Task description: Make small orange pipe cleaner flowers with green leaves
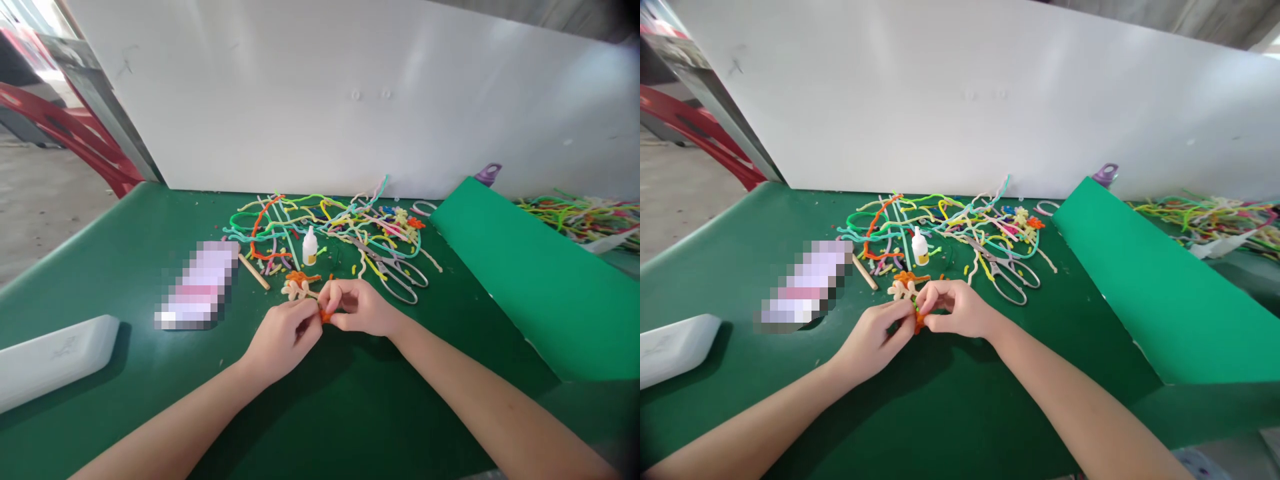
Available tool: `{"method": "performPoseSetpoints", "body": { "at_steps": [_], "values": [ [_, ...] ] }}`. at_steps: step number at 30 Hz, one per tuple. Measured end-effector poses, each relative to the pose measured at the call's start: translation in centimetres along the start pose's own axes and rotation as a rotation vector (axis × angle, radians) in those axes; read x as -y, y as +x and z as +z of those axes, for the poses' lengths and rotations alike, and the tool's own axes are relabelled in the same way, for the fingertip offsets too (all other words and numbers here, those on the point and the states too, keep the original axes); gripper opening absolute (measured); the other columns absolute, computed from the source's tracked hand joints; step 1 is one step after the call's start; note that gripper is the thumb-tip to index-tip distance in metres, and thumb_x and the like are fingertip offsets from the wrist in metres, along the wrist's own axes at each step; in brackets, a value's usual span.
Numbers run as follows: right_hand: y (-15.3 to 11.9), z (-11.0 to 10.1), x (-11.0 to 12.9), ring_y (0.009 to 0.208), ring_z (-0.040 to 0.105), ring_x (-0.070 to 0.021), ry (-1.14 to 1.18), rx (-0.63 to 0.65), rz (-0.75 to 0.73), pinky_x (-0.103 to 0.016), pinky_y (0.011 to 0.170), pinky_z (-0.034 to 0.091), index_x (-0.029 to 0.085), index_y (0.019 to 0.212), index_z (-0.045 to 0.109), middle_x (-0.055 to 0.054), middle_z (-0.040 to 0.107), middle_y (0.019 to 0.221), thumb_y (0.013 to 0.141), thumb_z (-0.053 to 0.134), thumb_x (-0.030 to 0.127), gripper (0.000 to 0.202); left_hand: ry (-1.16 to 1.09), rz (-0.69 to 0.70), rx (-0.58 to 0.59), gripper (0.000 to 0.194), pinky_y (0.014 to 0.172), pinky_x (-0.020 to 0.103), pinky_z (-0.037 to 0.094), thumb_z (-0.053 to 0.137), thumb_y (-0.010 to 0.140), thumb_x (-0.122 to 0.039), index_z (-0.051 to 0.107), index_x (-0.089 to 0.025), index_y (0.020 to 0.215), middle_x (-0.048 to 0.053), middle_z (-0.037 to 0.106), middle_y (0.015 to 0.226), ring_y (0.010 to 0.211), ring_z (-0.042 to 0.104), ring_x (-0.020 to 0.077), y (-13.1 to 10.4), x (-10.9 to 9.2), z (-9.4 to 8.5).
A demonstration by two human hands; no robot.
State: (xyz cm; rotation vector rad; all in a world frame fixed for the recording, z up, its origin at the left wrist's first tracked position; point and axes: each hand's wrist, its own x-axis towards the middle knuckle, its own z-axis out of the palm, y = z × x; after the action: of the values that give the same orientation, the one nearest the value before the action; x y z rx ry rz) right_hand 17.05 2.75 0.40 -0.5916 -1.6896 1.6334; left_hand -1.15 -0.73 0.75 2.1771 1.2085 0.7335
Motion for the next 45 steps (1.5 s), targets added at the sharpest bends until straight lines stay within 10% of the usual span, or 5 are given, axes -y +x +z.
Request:
{"method": "performPoseSetpoints", "body": {
  "at_steps": [22, 38, 45],
  "values": [
    [0.3, 0.5, -0.5, 0.063, 0.052, -0.0075, 0.316, -0.064, 0.006, -0.02, 0.055, 0.04, 0.015, 0.059, 0.054, 0.003, 0.056, 0.07, 0.06, 0.066, 0.005, 0.016, -0.832, -0.19, 0.158, 0.027, 0.049, 0.025, 0.028, 0.039, 0.087, -0.023, 0.042, -0.018, 0.06, -0.005, 0.042, 0.049, 0.044, 0.034, 0.0078, 0.2, -0.4, 0.0],
    [0.0, -0.9, -0.3, 0.081, 0.063, -0.0133, 0.148, 0.021, 0.09, -0.029, 0.073, 0.052, 0.017, 0.083, 0.067, -0.003, 0.064, 0.086, 0.07, 0.065, 0.013, 0.015, -1.219, -0.27, 0.276, 0.029, 0.045, 0.025, 0.032, 0.045, 0.088, -0.025, 0.058, -0.013, 0.065, 0.007, 0.064, 0.063, 0.044, 0.047, 0.0097, 0.1, 0.0, 0.0],
    [0.2, -0.7, -0.5, 0.079, 0.061, -0.0099, 0.205, 0.026, -0.005, -0.026, 0.071, 0.051, 0.017, 0.077, 0.063, 0.001, 0.058, 0.084, 0.068, 0.069, 0.007, 0.015, -1.374, -0.298, 0.165, 0.027, 0.042, 0.022, 0.026, 0.043, 0.088, -0.02, 0.06, -0.012, 0.068, 0.004, 0.063, 0.061, 0.04, 0.044, 0.0061, 0.3, 0.1, 0.3]
  ]
}}
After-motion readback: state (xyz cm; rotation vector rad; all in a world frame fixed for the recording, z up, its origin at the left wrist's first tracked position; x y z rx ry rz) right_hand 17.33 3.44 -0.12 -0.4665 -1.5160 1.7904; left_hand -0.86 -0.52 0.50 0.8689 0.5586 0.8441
